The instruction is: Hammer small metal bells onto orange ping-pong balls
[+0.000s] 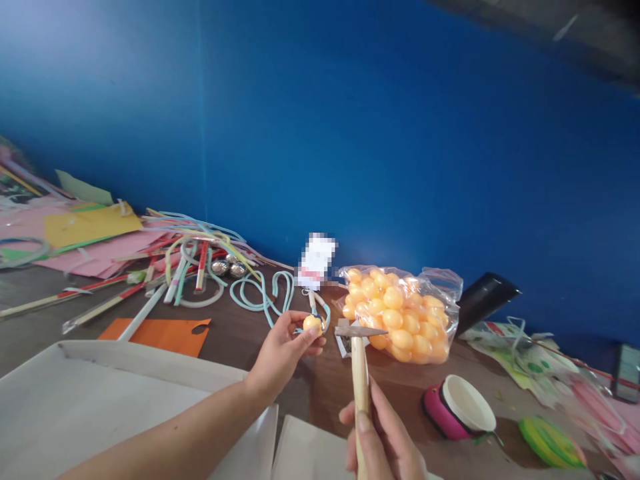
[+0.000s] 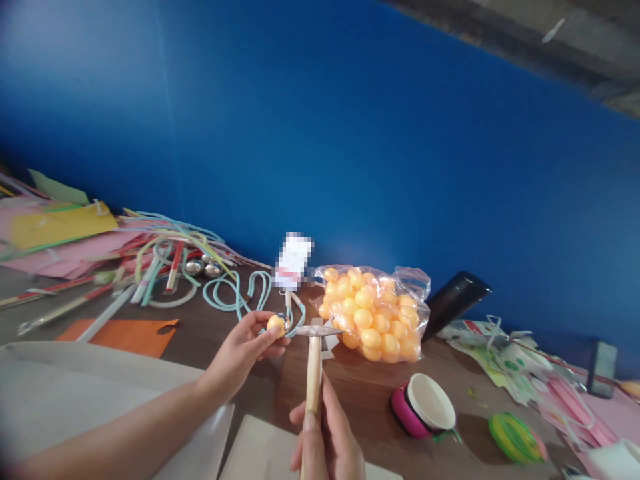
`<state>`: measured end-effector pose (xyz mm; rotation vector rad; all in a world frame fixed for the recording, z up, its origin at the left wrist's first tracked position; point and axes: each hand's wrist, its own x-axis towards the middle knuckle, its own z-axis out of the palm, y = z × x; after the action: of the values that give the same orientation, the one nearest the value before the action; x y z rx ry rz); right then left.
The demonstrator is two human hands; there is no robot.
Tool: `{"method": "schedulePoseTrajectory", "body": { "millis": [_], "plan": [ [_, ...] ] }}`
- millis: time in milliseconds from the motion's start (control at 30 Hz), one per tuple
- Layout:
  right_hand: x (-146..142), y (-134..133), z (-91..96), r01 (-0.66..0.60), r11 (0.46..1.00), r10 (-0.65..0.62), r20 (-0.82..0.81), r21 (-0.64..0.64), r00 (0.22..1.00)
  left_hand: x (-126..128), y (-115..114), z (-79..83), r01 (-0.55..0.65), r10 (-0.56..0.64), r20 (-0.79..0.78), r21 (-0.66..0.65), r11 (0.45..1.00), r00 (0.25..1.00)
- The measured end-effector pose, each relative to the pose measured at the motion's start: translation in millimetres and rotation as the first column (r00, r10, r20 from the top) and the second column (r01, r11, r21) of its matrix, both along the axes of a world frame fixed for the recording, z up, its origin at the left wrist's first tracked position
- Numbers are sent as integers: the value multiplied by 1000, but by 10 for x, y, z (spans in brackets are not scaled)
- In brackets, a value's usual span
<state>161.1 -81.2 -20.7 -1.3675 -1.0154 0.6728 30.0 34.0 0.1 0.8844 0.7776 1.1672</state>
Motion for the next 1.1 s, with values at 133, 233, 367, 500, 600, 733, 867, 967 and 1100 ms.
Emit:
{"method": "schedulePoseTrajectory", "body": {
  "millis": [133,233,367,500,600,733,867,967,1100],
  "plan": [
    [-27,10,-48,8,1000,-8,52,1,999,-3,5,16,9,-8,20,-21,1000,1000],
    [-29,13,-94,14,1000,-15,104,14,994,-7,4,30,21,-21,24,-32,999,1000],
    [-29,8,-122,24,1000,-25,136,14,990,-14,7,27,45,-44,33,-28,999,998],
    [-51,3,-104,18,1000,-14,200,-21,980,-22,12,9,74,-73,50,-7,997,996],
    [-53,3,-78,32,1000,-31,188,-1,982,-28,5,5,79,-80,41,6,997,996],
    [-41,9,-55,42,999,-41,165,0,985,-31,-3,-2,112,-113,33,26,993,993],
    [-46,13,-63,30,999,-22,198,-41,980,-28,-3,-8,89,-89,43,10,996,995],
    [-42,11,-73,39,999,-36,195,-8,980,-23,-11,0,96,-96,34,9,995,995],
    [-31,8,-73,25,1000,-21,204,-16,979,-19,-22,10,97,-97,31,17,995,995]
  ]
}}
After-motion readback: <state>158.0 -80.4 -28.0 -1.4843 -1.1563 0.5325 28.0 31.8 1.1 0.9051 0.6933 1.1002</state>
